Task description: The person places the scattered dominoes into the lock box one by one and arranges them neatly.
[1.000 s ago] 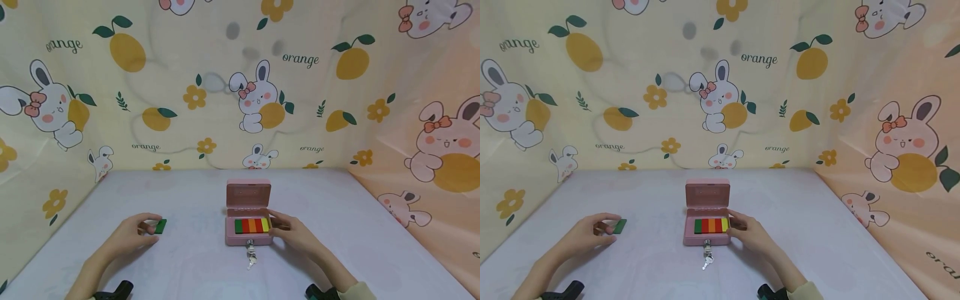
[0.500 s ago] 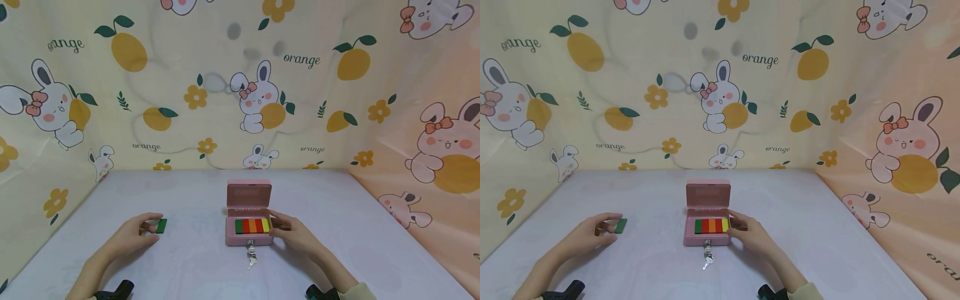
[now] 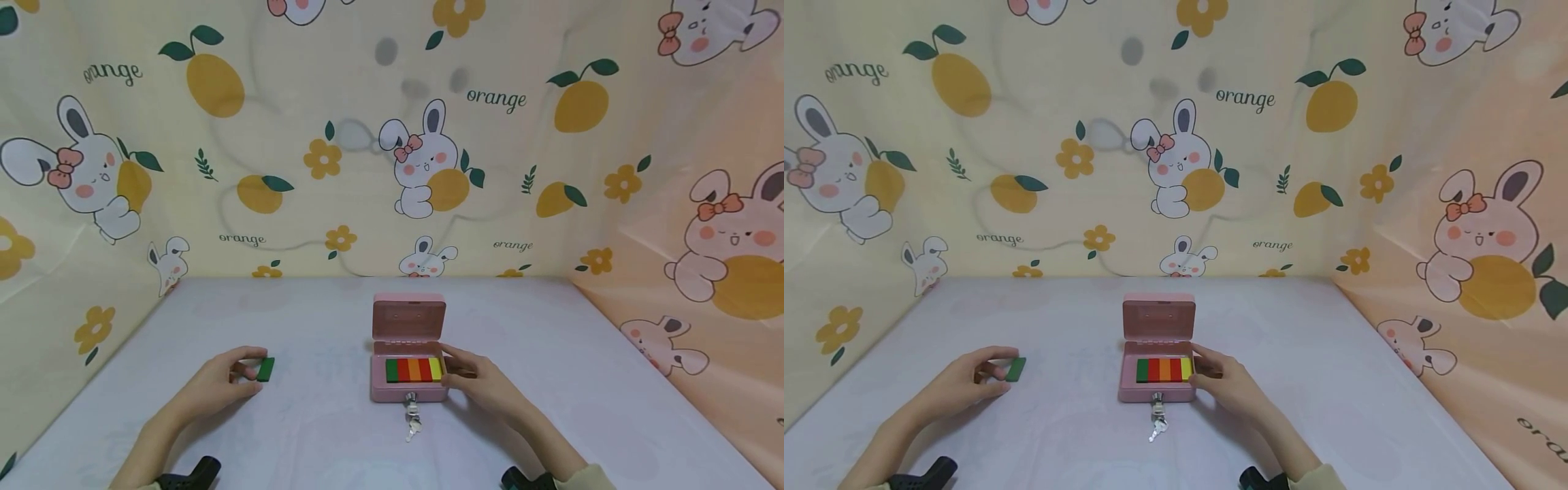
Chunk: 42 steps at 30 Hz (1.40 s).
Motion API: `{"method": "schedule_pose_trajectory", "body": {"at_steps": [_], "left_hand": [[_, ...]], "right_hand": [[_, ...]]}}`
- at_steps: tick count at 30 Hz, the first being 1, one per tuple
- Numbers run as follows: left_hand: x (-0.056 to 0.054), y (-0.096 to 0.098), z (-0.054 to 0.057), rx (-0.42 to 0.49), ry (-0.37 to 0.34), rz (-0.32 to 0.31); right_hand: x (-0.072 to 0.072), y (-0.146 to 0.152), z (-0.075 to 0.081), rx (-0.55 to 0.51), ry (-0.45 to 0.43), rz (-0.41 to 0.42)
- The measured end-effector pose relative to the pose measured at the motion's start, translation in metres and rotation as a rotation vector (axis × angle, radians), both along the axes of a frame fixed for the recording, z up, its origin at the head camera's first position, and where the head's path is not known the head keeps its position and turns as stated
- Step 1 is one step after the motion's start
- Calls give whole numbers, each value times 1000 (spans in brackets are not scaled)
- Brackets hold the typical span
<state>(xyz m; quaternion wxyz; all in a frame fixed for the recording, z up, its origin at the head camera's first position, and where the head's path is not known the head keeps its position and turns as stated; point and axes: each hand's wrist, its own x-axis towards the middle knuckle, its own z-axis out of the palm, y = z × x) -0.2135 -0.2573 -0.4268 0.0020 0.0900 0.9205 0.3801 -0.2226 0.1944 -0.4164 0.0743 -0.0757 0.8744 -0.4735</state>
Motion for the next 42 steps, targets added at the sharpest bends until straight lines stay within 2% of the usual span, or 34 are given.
{"method": "schedule_pose_trajectory", "body": {"at_steps": [11, 26, 42], "left_hand": [[1, 2, -1, 4, 13, 14], [0, 1, -2, -1, 27, -7], [-1, 4, -3, 13, 52, 29]], "right_hand": [[0, 1, 0, -5, 2, 2], [1, 1, 0, -1, 7, 11], [1, 1, 1, 1, 0, 9]]}}
